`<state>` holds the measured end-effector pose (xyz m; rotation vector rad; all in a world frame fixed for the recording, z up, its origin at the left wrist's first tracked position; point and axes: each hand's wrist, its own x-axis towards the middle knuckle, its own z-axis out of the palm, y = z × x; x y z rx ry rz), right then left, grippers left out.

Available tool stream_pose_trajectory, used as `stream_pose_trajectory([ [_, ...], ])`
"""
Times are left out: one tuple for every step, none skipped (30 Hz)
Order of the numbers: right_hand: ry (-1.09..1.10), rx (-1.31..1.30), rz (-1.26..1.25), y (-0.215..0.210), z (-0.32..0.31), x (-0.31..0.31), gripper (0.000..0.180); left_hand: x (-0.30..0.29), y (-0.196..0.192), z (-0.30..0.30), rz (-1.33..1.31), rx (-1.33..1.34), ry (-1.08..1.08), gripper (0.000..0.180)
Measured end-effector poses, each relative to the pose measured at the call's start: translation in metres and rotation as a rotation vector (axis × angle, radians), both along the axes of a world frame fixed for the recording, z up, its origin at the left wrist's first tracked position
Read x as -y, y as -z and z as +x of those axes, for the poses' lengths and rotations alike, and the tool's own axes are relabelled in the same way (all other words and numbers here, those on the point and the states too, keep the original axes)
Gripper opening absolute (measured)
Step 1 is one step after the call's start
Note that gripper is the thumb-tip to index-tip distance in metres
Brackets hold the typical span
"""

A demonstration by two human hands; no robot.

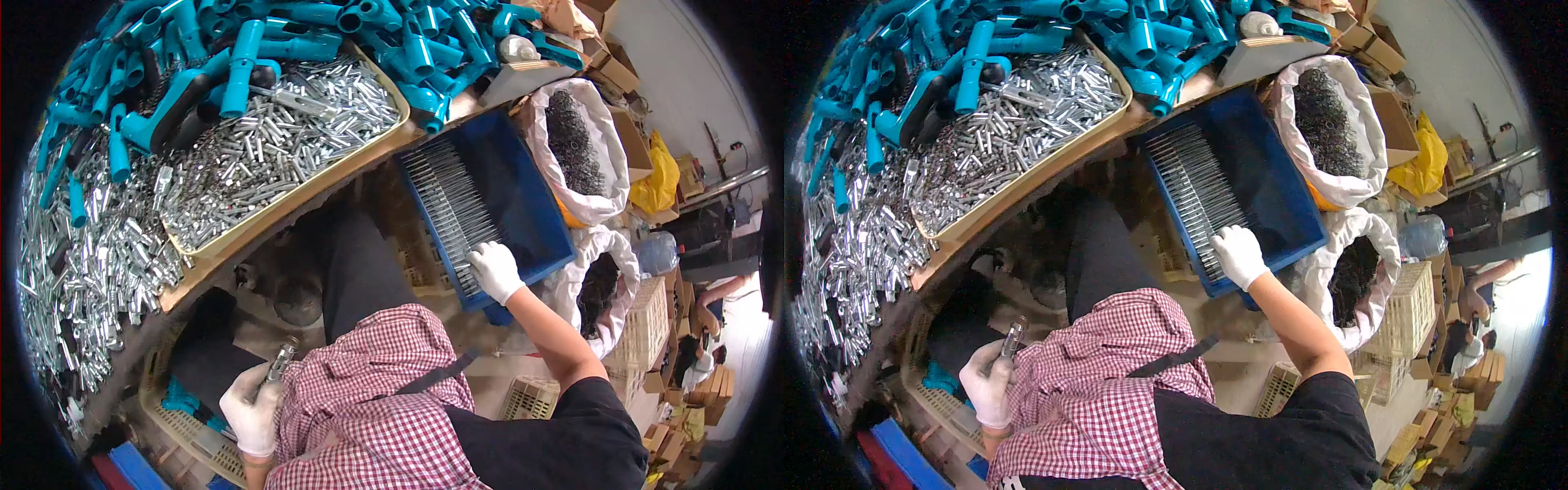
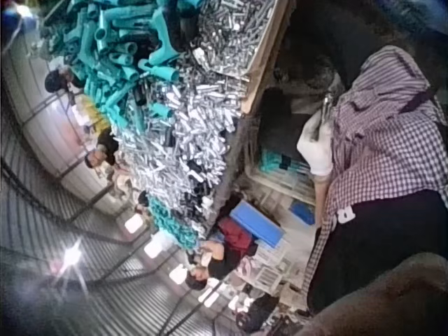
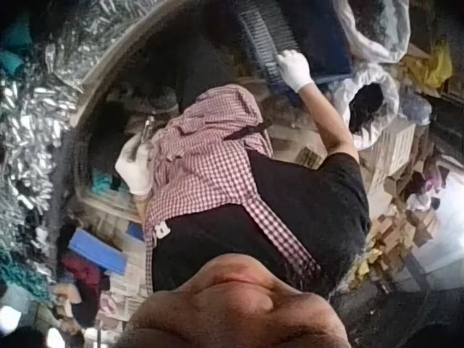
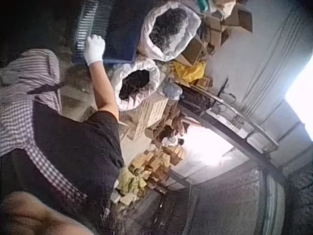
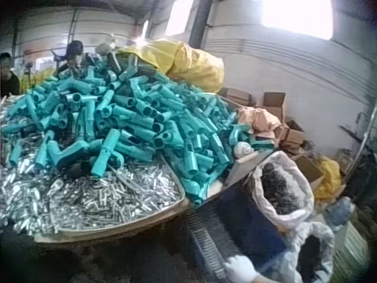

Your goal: The person assembles non-electronic hardware components by hand, combining blue plastic parts and metal springs from assembly trays.

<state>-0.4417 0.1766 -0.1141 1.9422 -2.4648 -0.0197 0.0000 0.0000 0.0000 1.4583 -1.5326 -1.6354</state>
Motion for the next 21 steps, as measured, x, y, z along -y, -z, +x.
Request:
stream_pose_trajectory([
  [0.003, -0.016, 0.042, -0.003, 0.000, -0.001, 0.014, -0.004, 0.000, 0.001, -0.017, 0.003, -0.011, 0.027],
  [0.006, -0.033, 0.085, -0.005, -0.001, -0.001, 0.013, -0.007, -0.001, 0.002, -0.034, 0.005, -0.021, 0.028],
  [-0.001, -0.035, 0.079, -0.004, -0.001, 0.003, 0.013, -0.006, 0.001, 0.003, -0.039, 0.004, -0.028, 0.028],
  [0.011, -0.045, 0.113, -0.003, -0.002, 0.007, 0.012, -0.004, 0.003, 0.004, -0.059, -0.007, -0.022, 0.028],
  [0.023, -0.056, 0.148, -0.003, -0.002, 0.011, 0.012, -0.002, 0.004, 0.005, -0.079, -0.017, -0.017, 0.029],
  [0.061, -0.002, 0.171, -0.006, 0.000, 0.016, 0.013, -0.003, 0.003, 0.008, -0.079, -0.012, -0.033, 0.029],
  [0.044, 0.002, 0.171, -0.012, 0.001, 0.019, 0.013, -0.005, 0.002, 0.010, -0.091, 0.017, -0.018, 0.030],
  [0.127, 0.044, 0.186, -0.020, 0.001, 0.021, 0.014, -0.007, 0.000, 0.013, -0.103, 0.048, -0.004, 0.032],
  [0.199, 0.090, 0.197, -0.031, 0.005, 0.032, 0.015, -0.007, -0.003, 0.014, -0.109, 0.060, -0.032, 0.032],
  [0.274, 0.211, 0.088, -0.044, 0.011, 0.044, 0.014, -0.008, -0.007, 0.015, -0.061, 0.052, -0.044, 0.033],
  [0.234, 0.326, -0.117, -0.054, 0.016, 0.054, 0.012, -0.009, -0.012, 0.017, -0.013, 0.045, -0.059, 0.035],
  [0.366, 0.724, -0.135, -0.073, 0.034, 0.072, 0.012, -0.010, -0.010, 0.020, 0.023, 0.047, -0.080, 0.036],
  [0.503, 1.116, -0.133, -0.093, 0.055, 0.092, 0.014, -0.006, -0.017, 0.019, 0.131, 0.122, -0.071, 0.038],
  [0.454, 1.372, -0.185, -0.102, 0.076, 0.107, 0.019, -0.005, -0.012, 0.019, -0.003, 0.196, -0.012, 0.040],
  [0.398, 1.634, -0.224, -0.107, 0.102, 0.121, 0.023, -0.005, -0.009, 0.020, -0.133, 0.279, 0.041, 0.042],
  [0.368, 1.852, -0.251, -0.112, 0.134, 0.134, 0.026, -0.003, -0.017, 0.016, -0.111, 0.268, 0.026, 0.045],
  [0.348, 2.070, -0.269, -0.113, 0.169, 0.144, 0.028, -0.003, -0.024, 0.013, -0.088, 0.256, 0.014, 0.049],
  [0.268, 2.164, -0.201, -0.106, 0.195, 0.151, 0.028, -0.005, -0.020, 0.010, -0.282, 0.211, -0.016, 0.049],
  [0.187, 2.256, -0.127, -0.098, 0.220, 0.157, 0.029, -0.006, -0.026, 0.010, -0.254, 0.159, -0.082, 0.056],
  [0.151, 2.382, -0.062, -0.093, 0.247, 0.161, 0.028, -0.007, -0.023, 0.011, -0.359, 0.081, -0.169, 0.064],
  [0.120, 2.504, -0.004, -0.090, 0.267, 0.163, 0.028, -0.007, -0.019, 0.012, -0.470, 0.001, -0.243, 0.072],
])
